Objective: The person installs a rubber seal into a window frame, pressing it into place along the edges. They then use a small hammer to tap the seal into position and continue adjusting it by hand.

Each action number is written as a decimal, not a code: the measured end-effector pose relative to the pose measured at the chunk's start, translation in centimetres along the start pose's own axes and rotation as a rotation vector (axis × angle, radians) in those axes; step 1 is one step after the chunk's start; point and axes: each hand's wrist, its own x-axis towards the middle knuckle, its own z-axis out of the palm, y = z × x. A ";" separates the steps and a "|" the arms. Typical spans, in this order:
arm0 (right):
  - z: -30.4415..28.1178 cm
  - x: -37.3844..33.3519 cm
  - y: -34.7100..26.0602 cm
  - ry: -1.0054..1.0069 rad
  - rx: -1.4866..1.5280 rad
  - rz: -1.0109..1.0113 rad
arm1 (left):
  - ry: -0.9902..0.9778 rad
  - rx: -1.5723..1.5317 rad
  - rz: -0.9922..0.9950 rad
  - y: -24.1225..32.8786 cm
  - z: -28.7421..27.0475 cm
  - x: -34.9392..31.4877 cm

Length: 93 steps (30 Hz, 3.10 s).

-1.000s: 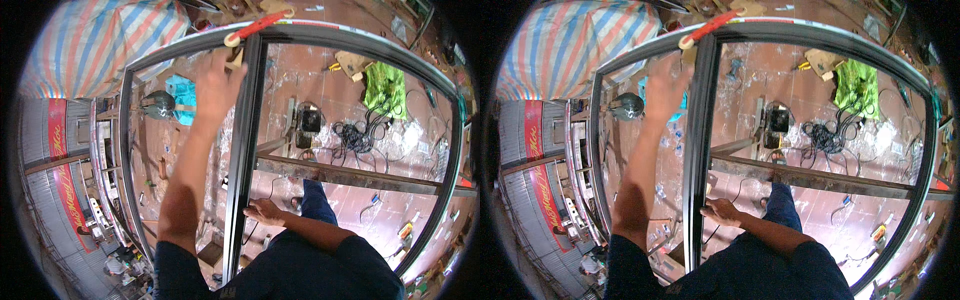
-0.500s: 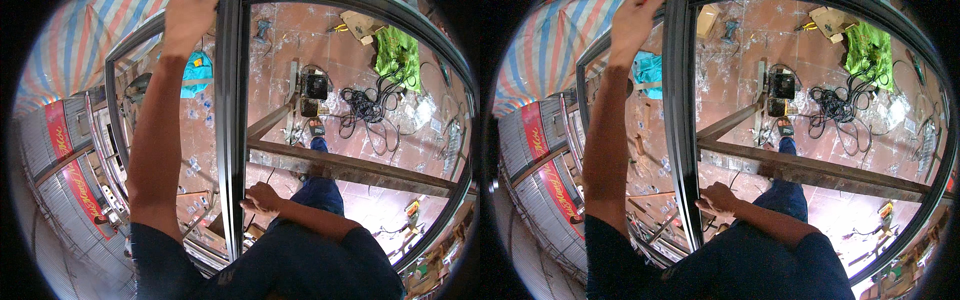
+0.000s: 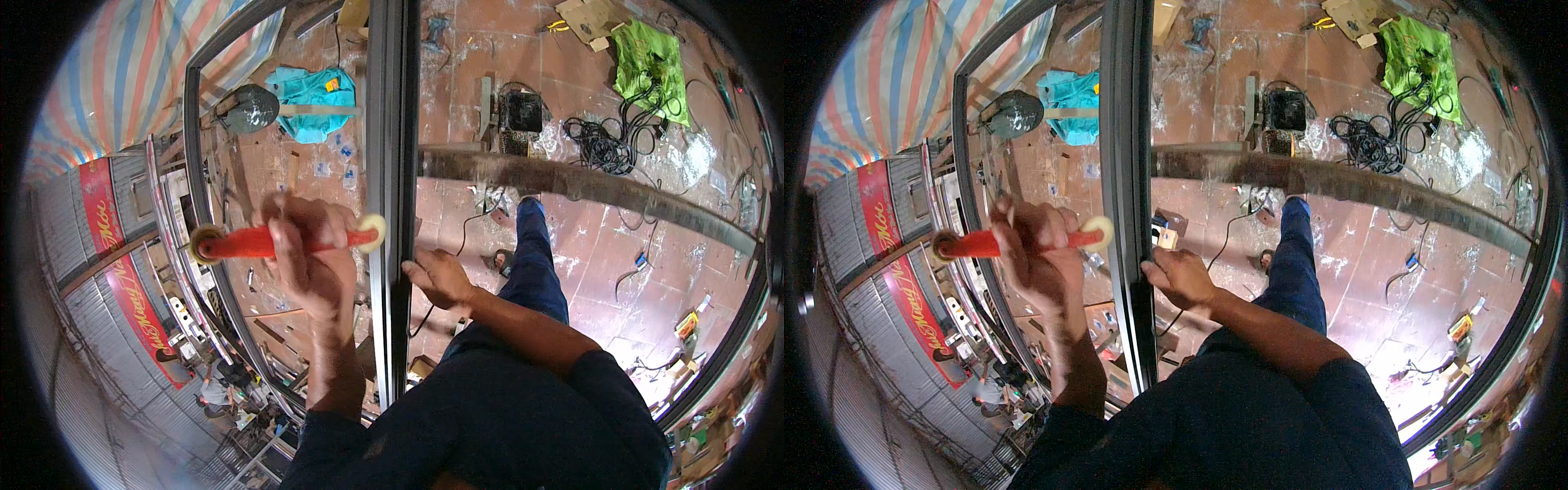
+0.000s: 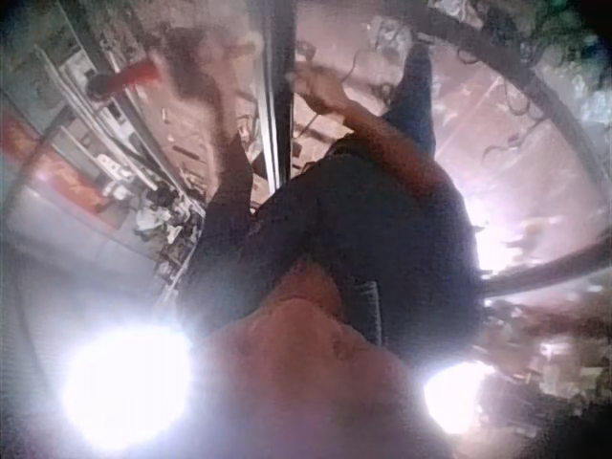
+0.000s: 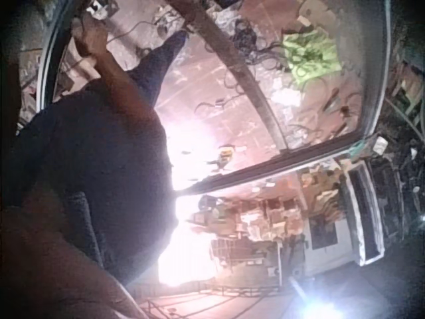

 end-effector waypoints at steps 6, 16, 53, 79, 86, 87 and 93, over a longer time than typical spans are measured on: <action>2.6 -3.8 -1.4 0.052 0.127 0.137 | -0.001 0.092 -0.020 0.0 -1.5 -7.9; 5.6 -4.3 -1.3 0.264 -0.083 0.073 | -0.160 -0.027 0.050 -1.5 -4.5 -12.0; 6.2 -7.4 1.0 -0.139 0.000 -0.012 | -0.118 -0.001 0.073 -4.5 -4.0 -14.2; 5.9 -7.5 0.9 -0.271 -0.142 -0.004 | -0.244 0.002 0.179 -6.6 -1.0 -5.4; 5.2 -6.9 0.2 -0.263 -0.116 0.020 | -0.162 -0.033 0.060 -4.1 -5.2 -14.8; 5.4 -7.0 0.3 -0.256 -0.120 0.014 | -0.179 0.001 0.059 -4.0 -5.2 -15.1; 6.1 -7.9 0.9 -0.129 -0.089 -0.087 | -0.220 0.086 0.155 -4.8 -3.6 -13.5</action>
